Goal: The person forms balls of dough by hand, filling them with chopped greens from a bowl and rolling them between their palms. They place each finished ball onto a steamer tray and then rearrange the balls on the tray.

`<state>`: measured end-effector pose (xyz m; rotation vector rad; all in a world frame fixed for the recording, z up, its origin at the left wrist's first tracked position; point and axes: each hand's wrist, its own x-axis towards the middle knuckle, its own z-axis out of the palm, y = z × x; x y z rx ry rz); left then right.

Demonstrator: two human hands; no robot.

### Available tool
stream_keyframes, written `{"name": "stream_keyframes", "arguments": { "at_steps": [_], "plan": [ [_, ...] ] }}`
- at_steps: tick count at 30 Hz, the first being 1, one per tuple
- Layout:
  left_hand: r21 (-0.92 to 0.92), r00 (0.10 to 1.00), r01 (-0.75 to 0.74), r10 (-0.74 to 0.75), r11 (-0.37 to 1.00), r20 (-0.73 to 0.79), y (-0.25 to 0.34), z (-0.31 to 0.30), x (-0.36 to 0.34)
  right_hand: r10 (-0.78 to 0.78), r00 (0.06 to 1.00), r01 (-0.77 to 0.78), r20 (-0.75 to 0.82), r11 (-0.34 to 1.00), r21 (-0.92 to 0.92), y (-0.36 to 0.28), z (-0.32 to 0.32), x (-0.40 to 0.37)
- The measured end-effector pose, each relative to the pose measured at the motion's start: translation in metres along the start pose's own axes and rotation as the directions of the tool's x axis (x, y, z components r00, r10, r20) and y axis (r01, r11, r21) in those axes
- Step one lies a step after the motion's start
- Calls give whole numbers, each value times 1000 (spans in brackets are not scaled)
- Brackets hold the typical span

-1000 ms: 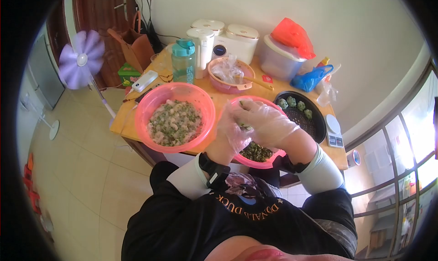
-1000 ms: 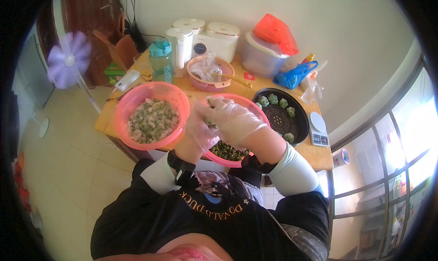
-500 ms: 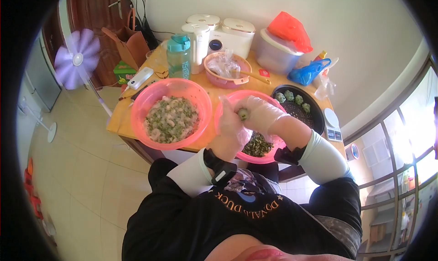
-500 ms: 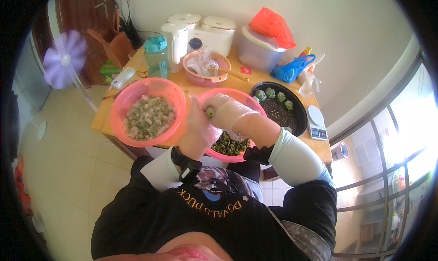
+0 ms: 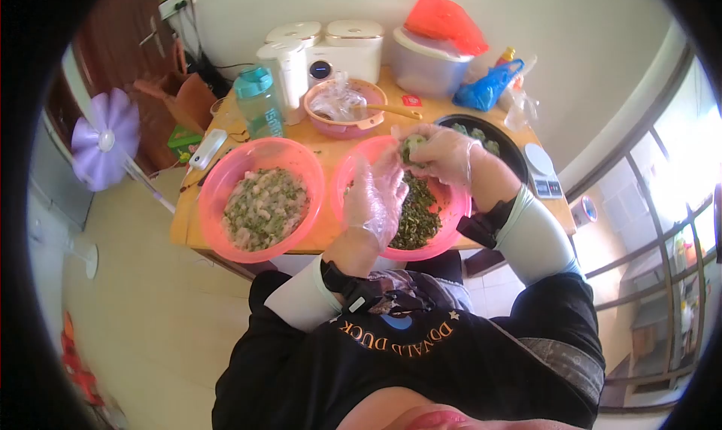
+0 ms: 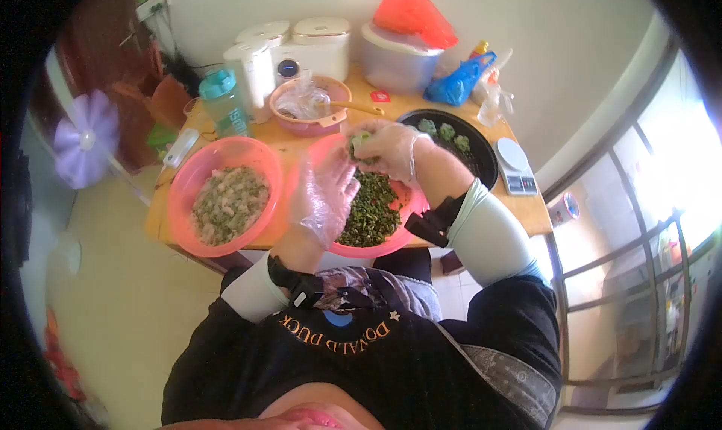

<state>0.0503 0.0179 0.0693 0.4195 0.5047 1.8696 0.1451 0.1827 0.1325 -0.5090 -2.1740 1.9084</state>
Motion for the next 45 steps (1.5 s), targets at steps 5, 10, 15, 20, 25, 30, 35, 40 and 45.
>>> {"name": "stream_keyframes", "arguments": {
  "at_steps": [5,10,15,20,25,30,35,40,45],
  "plan": [
    [33,986,-75,79,997,-149,7,-11,-1,-109,979,125,-170,988,87,-23,-55,-37],
    [155,991,-35,54,987,-121,14,-33,-4,-129,981,61,-144,913,-404,25,-179,-57],
    [145,984,30,-4,989,-175,10,-23,-5,356,850,-526,-388,612,-590,92,-237,-49],
    [240,987,-20,57,971,-152,17,-24,-12,393,804,-554,-446,226,-801,109,-242,-51],
    [292,977,-44,101,956,-186,19,-23,-15,478,878,179,22,-285,-942,222,-297,-20],
    [348,983,-61,118,936,-144,21,-33,-13,438,804,-416,-402,-69,-907,175,-240,-42],
    [367,988,-60,109,928,-112,18,-30,-9,420,827,-408,-374,-11,-913,145,-233,-60],
    [323,975,-77,140,943,-175,19,-21,-10,411,836,-437,-363,99,-894,111,-243,-55],
    [326,984,-90,135,941,-118,22,-31,-11,345,868,-404,-357,74,-912,125,-256,-47]
  ]
}}
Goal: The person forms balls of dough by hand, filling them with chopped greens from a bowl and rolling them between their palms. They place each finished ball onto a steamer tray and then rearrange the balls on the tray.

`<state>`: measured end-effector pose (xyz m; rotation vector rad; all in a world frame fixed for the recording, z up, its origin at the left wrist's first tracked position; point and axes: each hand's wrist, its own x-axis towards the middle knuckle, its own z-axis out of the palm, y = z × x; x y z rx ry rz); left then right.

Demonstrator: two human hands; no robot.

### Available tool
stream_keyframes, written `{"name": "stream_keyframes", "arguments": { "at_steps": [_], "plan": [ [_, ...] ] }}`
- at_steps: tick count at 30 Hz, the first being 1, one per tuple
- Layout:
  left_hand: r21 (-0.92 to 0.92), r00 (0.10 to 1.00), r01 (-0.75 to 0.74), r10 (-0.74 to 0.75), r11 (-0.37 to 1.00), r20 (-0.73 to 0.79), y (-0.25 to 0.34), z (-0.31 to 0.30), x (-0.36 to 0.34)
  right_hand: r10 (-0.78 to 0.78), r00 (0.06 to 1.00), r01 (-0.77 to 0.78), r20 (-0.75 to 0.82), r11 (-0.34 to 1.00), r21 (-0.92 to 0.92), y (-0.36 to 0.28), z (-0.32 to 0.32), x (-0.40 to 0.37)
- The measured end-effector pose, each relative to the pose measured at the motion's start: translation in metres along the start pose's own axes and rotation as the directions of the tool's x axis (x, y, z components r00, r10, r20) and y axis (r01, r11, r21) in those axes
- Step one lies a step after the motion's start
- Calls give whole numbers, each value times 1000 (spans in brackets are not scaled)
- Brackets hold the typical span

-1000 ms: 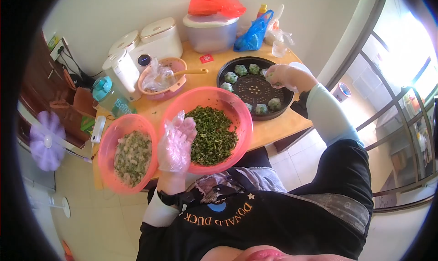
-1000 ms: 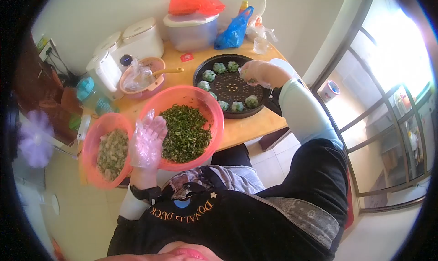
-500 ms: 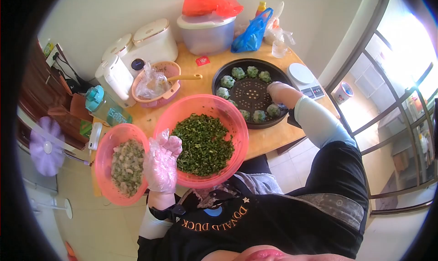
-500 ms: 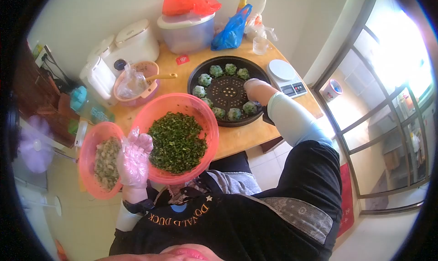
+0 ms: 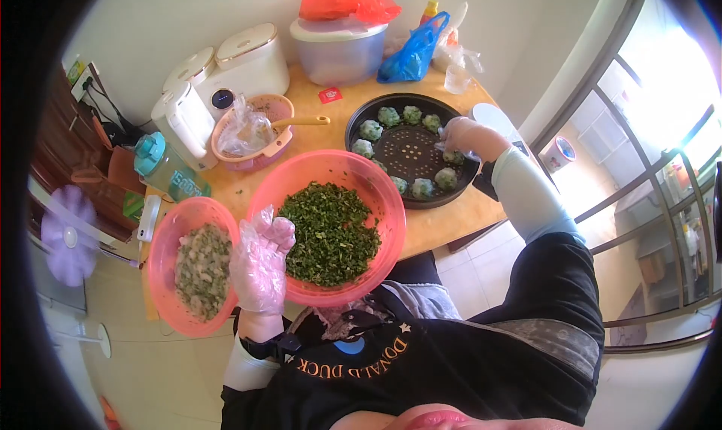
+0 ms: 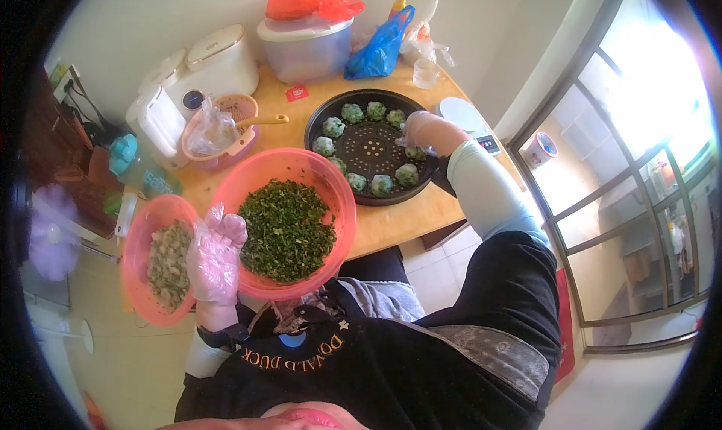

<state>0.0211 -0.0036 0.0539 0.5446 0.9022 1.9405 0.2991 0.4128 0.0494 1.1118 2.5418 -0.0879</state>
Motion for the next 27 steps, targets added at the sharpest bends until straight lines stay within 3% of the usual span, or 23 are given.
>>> {"name": "stream_keyframes", "arguments": {
  "at_steps": [4,7,11,14,16,18,19,20,21,22,23,24,26,27],
  "plan": [
    [-8,999,-11,11,1000,37,0,-9,-3,14,999,-10,46,995,-101,-13,30,11],
    [24,999,-37,36,999,30,3,-10,-8,134,991,-132,20,986,-103,-8,55,27],
    [60,996,-73,70,996,50,6,-11,-13,132,991,-123,30,971,-207,8,73,45],
    [60,996,-81,82,995,-23,8,-10,-17,14,1000,-8,24,975,-222,-2,54,21],
    [67,994,-106,107,992,-16,8,-11,-18,100,988,-102,-122,995,-10,-25,27,-8],
    [71,994,-111,111,991,12,8,-19,-17,-73,991,52,-109,980,-191,3,18,5],
    [75,993,-116,113,990,41,8,-21,-18,-165,986,147,-1,879,-454,14,9,6],
    [75,993,-111,108,991,43,8,-19,-18,-162,987,145,2,881,-451,-1,-11,-15],
    [67,994,-108,108,992,4,8,-14,-18,97,992,-113,-82,969,-221,-31,-46,-50],
    [59,993,-107,109,993,-34,8,-11,-19,361,927,-360,-100,932,34,-53,-66,-70],
    [57,994,-106,108,993,-32,8,-10,-19,387,917,-387,-94,922,11,-60,-69,-72],
    [51,994,-113,113,992,7,8,-10,-19,389,917,-389,-95,921,10,-25,-24,-54],
    [43,992,-123,121,991,46,7,-10,-20,7,1000,-3,17,975,-223,25,25,24],
    [58,991,-132,129,990,44,6,-11,-20,-16,996,49,89,923,-382,24,35,34]
  ]
}}
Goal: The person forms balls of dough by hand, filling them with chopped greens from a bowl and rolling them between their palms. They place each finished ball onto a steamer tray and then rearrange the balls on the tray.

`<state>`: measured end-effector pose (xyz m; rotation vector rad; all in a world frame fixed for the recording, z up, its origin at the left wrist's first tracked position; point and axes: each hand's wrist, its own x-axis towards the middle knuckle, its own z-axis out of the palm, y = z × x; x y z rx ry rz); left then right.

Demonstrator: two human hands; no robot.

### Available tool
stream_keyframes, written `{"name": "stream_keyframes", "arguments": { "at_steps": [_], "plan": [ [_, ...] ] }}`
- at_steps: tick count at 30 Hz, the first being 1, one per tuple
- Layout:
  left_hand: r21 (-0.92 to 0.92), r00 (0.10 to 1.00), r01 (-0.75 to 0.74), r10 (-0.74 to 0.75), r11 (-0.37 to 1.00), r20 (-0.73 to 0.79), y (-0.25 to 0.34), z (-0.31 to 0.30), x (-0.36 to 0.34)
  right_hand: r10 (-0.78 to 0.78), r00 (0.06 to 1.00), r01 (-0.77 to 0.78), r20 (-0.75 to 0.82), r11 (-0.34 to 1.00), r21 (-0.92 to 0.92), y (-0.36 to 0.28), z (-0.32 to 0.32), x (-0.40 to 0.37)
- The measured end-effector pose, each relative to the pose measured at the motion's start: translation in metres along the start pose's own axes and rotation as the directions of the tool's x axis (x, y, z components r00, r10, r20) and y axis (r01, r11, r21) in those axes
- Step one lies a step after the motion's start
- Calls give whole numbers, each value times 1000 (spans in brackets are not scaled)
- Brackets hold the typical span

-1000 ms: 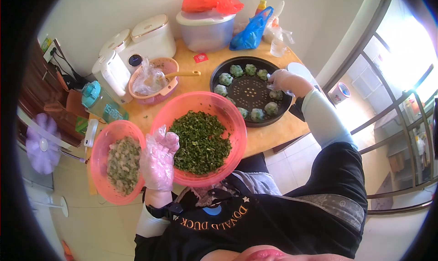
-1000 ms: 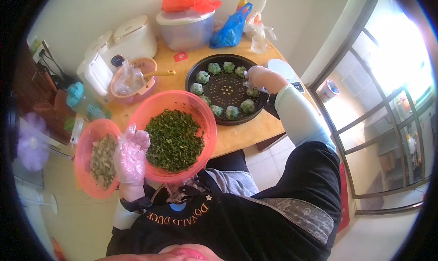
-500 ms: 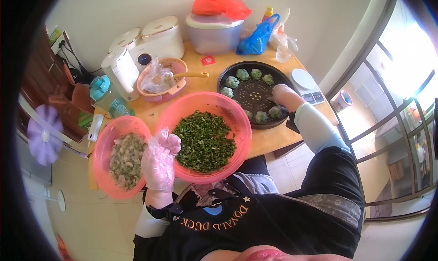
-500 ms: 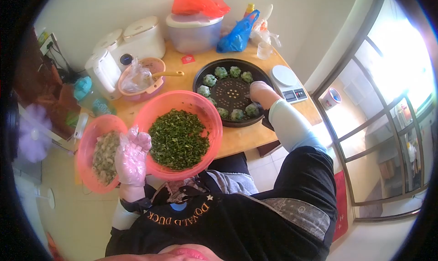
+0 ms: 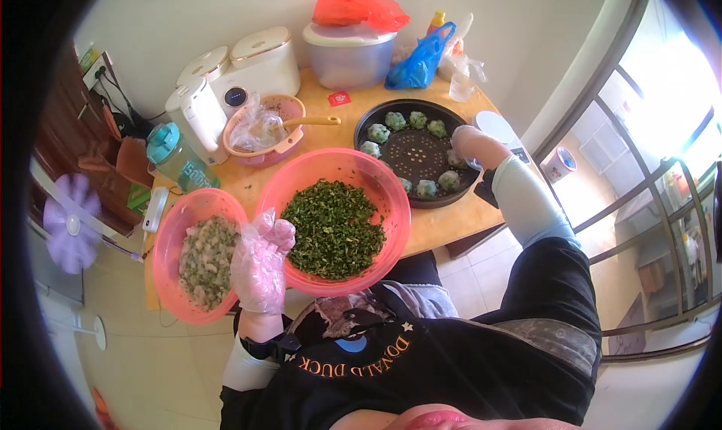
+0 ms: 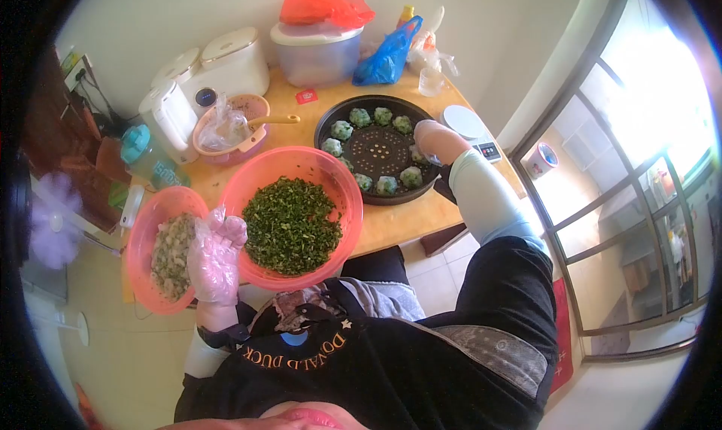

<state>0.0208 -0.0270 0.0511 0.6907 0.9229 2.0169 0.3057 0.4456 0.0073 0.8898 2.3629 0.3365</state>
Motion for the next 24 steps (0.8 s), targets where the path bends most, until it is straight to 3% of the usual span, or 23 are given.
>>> {"name": "stream_keyframes", "arguments": {
  "at_steps": [6,10,12,15,16,17,18,22,24],
  "plan": [
    [28,999,3,-2,1000,-32,2,-2,-4,35,994,-29,-103,998,58,-10,0,-15],
    [57,999,-33,35,998,-39,2,-3,-7,15,999,-12,-37,997,75,2,-2,-6],
    [55,999,-28,31,998,-44,2,-3,-7,273,961,-254,-43,932,258,-5,-27,-23],
    [53,999,-19,21,998,-47,2,-2,-8,318,945,-325,73,905,273,-6,-25,-21],
    [54,999,-20,22,998,-44,2,-2,-8,318,945,-325,72,906,272,-2,-12,-12],
    [54,999,-23,26,998,-45,2,-2,-8,83,996,-85,29,993,79,7,8,4],
    [50,998,-15,18,999,-57,3,-3,-8,-161,986,164,35,979,-123,11,19,14],
    [51,999,-21,24,998,-45,4,-7,-9,-36,996,43,83,995,-85,-10,-20,-26],
    [50,999,-23,26,998,-45,4,-8,-10,74,997,-76,21,994,85,-10,-22,-35]
  ]
}}
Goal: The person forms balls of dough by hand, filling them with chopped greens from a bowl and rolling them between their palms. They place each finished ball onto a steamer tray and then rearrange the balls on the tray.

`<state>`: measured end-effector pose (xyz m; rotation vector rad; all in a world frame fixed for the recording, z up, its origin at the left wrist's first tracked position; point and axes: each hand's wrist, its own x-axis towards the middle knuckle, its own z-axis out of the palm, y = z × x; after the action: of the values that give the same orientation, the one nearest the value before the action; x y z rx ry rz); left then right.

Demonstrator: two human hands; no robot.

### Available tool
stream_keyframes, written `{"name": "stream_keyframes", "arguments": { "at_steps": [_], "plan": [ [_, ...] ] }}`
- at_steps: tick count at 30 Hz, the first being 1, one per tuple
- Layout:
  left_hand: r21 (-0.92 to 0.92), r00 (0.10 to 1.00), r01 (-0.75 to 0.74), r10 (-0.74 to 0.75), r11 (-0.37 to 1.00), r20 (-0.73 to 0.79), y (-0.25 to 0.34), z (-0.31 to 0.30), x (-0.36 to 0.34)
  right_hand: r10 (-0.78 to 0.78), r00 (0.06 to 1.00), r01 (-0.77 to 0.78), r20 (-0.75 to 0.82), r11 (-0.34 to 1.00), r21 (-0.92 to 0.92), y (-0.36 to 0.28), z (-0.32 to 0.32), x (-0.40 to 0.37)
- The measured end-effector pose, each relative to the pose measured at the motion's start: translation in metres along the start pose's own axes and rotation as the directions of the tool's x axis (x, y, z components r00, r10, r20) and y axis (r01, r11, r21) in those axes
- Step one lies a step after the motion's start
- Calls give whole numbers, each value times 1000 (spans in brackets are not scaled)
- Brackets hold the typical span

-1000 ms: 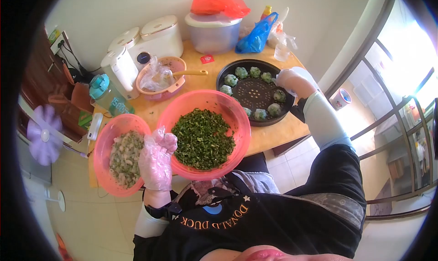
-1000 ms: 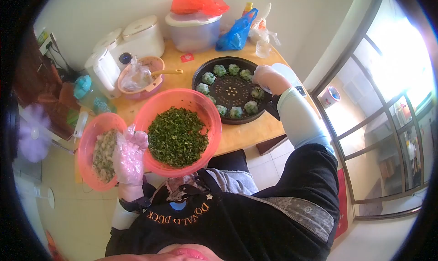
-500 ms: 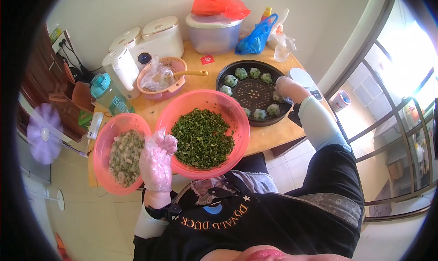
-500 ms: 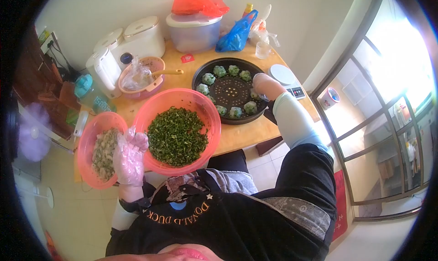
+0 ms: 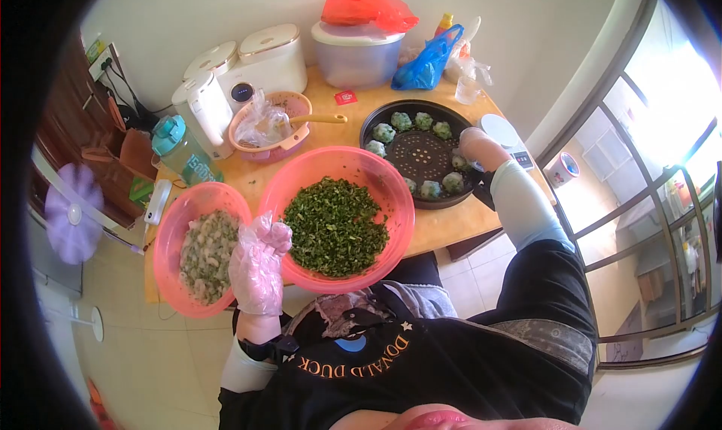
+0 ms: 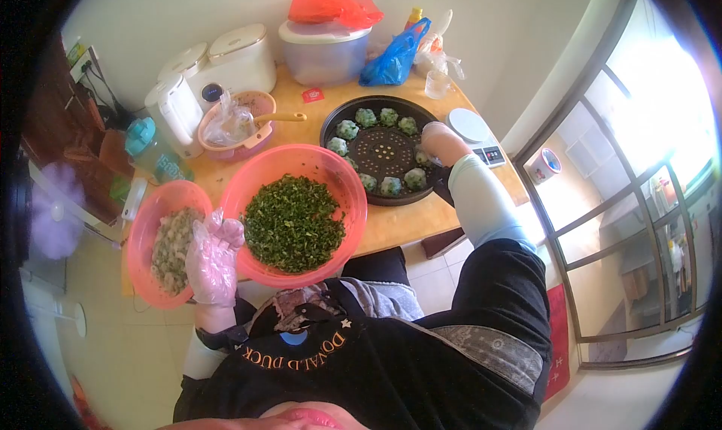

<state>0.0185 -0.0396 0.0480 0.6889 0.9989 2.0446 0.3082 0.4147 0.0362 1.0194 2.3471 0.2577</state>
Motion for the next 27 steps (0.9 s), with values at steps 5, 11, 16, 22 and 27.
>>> {"name": "stream_keyframes", "arguments": {
  "at_steps": [5,11,16,22,27],
  "plan": [
    [-4,1000,-7,7,1000,1,1,3,1,288,949,-247,-127,931,269,-1,-46,-49],
    [-44,997,56,-58,997,-45,-2,7,6,434,875,109,-214,255,961,-24,-37,-84],
    [-74,992,118,-121,990,-38,-9,13,12,194,962,270,-191,-576,772,-143,-46,-133],
    [-12,988,125,-125,992,-85,-9,10,17,-118,767,624,-631,366,690,-248,-79,-147],
    [-201,995,93,-99,975,-20,22,-4,32,-560,655,744,-507,596,302,-277,-41,-113]
  ]
}}
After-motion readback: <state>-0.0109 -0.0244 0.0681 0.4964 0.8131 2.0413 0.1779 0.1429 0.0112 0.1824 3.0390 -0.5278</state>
